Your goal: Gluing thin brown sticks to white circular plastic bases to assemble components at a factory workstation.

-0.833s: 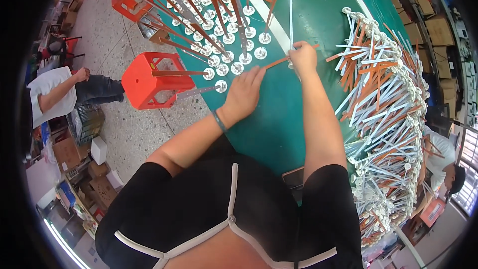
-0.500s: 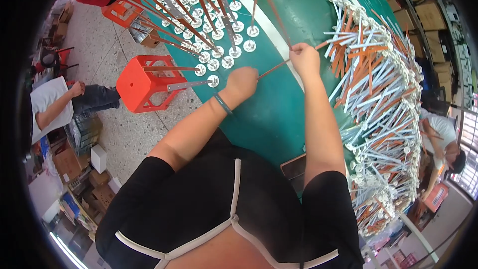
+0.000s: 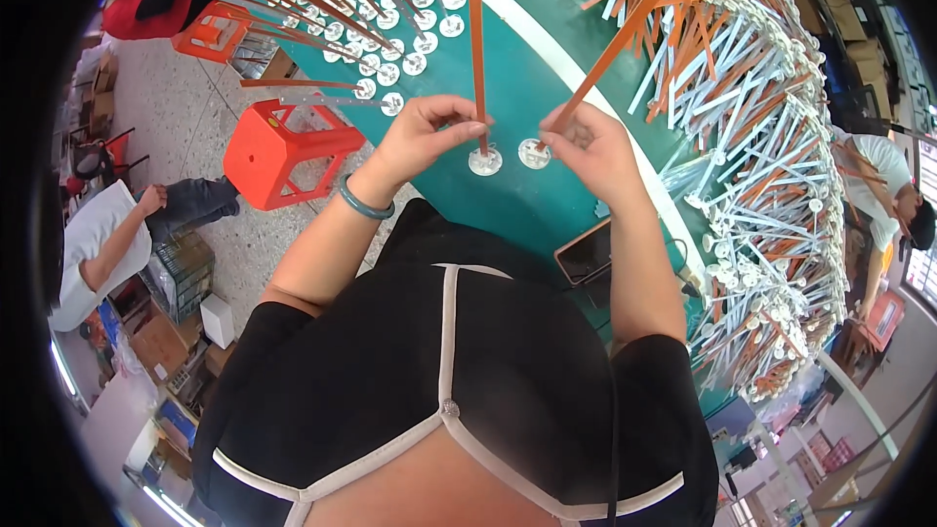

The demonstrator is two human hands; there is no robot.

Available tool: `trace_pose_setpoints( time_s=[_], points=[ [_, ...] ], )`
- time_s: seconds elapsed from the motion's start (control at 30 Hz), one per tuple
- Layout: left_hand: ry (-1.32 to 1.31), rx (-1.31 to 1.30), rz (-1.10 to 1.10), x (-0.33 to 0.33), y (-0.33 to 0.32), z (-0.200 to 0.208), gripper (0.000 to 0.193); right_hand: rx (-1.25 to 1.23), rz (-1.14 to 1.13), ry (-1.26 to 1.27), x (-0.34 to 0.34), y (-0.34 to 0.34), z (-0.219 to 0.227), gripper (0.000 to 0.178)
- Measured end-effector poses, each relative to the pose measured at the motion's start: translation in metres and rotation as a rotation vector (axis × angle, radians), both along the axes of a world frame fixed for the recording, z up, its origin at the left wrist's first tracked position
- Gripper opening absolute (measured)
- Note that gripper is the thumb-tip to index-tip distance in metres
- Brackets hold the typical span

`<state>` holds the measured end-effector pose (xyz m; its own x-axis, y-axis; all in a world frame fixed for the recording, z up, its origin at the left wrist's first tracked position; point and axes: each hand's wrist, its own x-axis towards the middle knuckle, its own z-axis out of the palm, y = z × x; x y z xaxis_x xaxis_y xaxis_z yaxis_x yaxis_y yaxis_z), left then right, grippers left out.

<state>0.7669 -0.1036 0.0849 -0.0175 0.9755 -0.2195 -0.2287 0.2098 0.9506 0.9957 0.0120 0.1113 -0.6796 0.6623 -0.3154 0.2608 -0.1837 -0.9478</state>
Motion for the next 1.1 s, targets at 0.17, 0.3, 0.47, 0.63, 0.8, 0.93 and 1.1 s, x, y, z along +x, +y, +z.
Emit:
trace_pose_setpoints(
  time_s=[0.17, 0.3, 0.47, 0.63, 0.8, 0.93, 1.1],
  points=[
    [0.023, 0.066, 0.047, 0.0, -0.013, 0.008, 0.014, 0.062, 0.098, 0.003, -0.011, -0.005, 0.0, 0.015],
    [0.12, 0.073, 0.107, -0.001, -0.026, 0.002, 0.012, 0.07, 0.098, 0.012, -0.022, -0.009, -0.007, 0.014],
    [0.36, 0.126, 0.262, 0.006, -0.039, -0.031, 0.012, 0.161, 0.117, -0.046, -0.036, -0.01, -0.034, 0.013],
    [0.483, 0.179, 0.38, 0.011, -0.039, -0.076, 0.013, 0.373, 0.007, -0.076, -0.048, -0.015, -0.089, 0.009],
    [0.871, 0.203, 0.352, 0.011, -0.039, -0.098, 0.028, 0.5, 0.039, -0.182, -0.046, -0.015, -0.132, 0.01],
    [0.868, 0.172, 0.371, 0.011, -0.035, -0.102, 0.03, 0.611, -0.003, -0.178, -0.048, -0.019, -0.144, 0.012],
    [0.731, 0.037, 0.347, 0.01, -0.033, -0.106, 0.025, 0.617, 0.021, -0.208, -0.052, -0.018, -0.135, 0.013]
  ],
)
